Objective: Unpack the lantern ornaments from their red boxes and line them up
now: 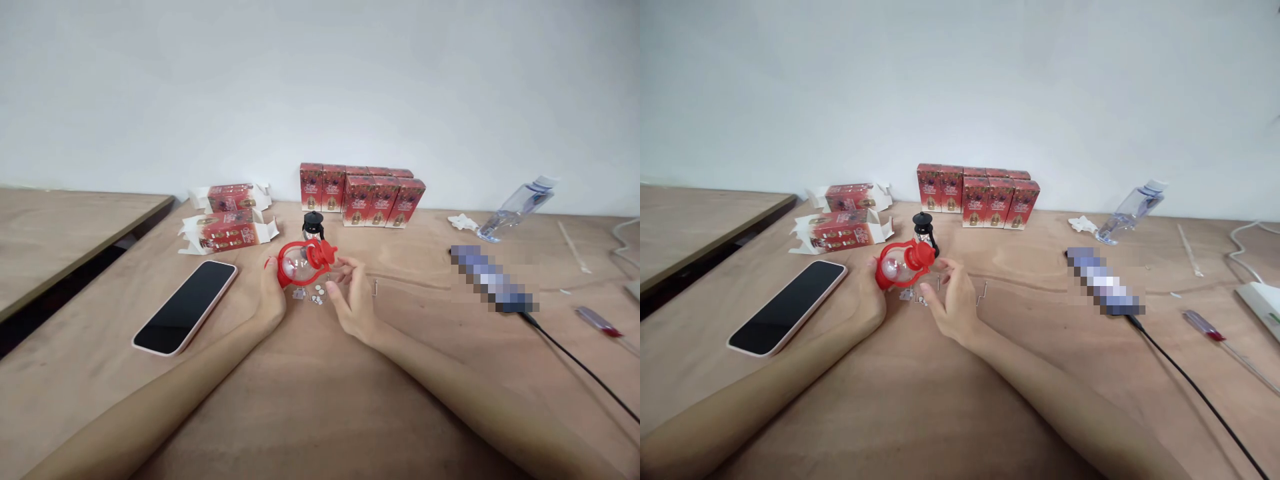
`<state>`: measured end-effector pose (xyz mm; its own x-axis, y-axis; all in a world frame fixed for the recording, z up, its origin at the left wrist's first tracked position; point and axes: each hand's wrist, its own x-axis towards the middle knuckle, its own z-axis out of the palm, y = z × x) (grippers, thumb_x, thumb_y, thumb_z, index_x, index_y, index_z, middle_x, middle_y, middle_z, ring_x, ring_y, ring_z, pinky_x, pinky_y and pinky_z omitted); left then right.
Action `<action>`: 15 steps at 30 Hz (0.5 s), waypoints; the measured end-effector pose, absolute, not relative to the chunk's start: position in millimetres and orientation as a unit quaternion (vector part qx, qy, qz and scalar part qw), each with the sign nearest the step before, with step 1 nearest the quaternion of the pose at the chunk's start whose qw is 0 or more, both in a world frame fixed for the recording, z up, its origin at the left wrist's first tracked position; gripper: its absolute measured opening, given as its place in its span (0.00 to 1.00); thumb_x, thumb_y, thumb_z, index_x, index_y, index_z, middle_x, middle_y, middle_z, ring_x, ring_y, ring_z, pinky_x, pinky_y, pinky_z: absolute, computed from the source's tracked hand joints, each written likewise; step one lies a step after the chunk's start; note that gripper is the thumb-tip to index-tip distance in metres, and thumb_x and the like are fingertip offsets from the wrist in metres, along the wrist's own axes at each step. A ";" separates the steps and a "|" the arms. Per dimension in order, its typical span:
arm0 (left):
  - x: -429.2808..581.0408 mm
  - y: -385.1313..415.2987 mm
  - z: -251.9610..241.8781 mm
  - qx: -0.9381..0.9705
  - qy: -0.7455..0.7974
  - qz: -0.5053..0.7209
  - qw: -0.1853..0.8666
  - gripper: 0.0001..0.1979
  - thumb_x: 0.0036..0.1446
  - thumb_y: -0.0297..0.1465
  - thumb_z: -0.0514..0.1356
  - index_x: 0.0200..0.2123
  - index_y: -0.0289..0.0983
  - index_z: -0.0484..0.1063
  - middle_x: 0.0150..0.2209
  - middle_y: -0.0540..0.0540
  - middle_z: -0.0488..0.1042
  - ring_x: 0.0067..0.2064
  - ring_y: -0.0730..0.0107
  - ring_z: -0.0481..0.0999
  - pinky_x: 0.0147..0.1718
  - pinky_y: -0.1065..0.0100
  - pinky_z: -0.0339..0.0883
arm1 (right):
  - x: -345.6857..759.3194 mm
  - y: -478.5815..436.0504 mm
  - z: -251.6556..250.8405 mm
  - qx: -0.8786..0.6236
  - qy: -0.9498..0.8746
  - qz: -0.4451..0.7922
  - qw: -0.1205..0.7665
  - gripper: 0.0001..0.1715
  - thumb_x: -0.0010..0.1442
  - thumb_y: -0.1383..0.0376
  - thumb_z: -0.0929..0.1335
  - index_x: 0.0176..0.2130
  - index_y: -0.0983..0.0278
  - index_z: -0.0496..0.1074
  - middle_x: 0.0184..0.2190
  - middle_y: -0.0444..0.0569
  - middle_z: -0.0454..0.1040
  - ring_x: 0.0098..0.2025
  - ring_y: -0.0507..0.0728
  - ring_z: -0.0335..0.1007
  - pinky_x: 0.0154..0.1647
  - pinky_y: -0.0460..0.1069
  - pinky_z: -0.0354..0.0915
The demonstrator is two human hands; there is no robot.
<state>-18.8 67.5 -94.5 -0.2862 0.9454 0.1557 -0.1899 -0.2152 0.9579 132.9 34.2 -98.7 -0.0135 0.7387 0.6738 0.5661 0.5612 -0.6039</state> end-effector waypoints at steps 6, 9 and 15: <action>-21.6 46.5 -95.2 0.568 0.427 0.615 0.342 0.17 0.49 0.47 0.59 0.32 0.40 0.66 0.32 0.48 0.68 0.36 0.64 0.68 0.43 0.61 0.62 | 151.7 34.3 -95.6 -0.466 -0.676 0.175 0.543 0.15 0.60 0.54 0.60 0.39 0.63 0.61 0.26 0.44 0.71 0.25 0.51 0.66 0.28 0.47 0.62; -23.2 37.4 -92.3 0.659 0.437 0.559 0.249 0.16 0.50 0.47 0.55 0.34 0.40 0.65 0.32 0.47 0.68 0.35 0.62 0.68 0.41 0.59 0.63 | 151.0 34.2 -94.3 -0.460 -0.631 0.292 0.553 0.15 0.60 0.53 0.61 0.33 0.62 0.60 0.18 0.37 0.63 0.19 0.49 0.59 0.21 0.44 0.55; -29.4 31.3 -85.3 0.769 0.448 0.440 0.122 0.19 0.50 0.47 0.53 0.39 0.39 0.64 0.33 0.46 0.69 0.32 0.62 0.68 0.36 0.57 0.64 | 147.5 38.9 -93.2 -0.442 -0.516 0.423 0.600 0.23 0.57 0.46 0.63 0.25 0.61 0.58 0.14 0.35 0.57 0.16 0.46 0.53 0.17 0.43 0.50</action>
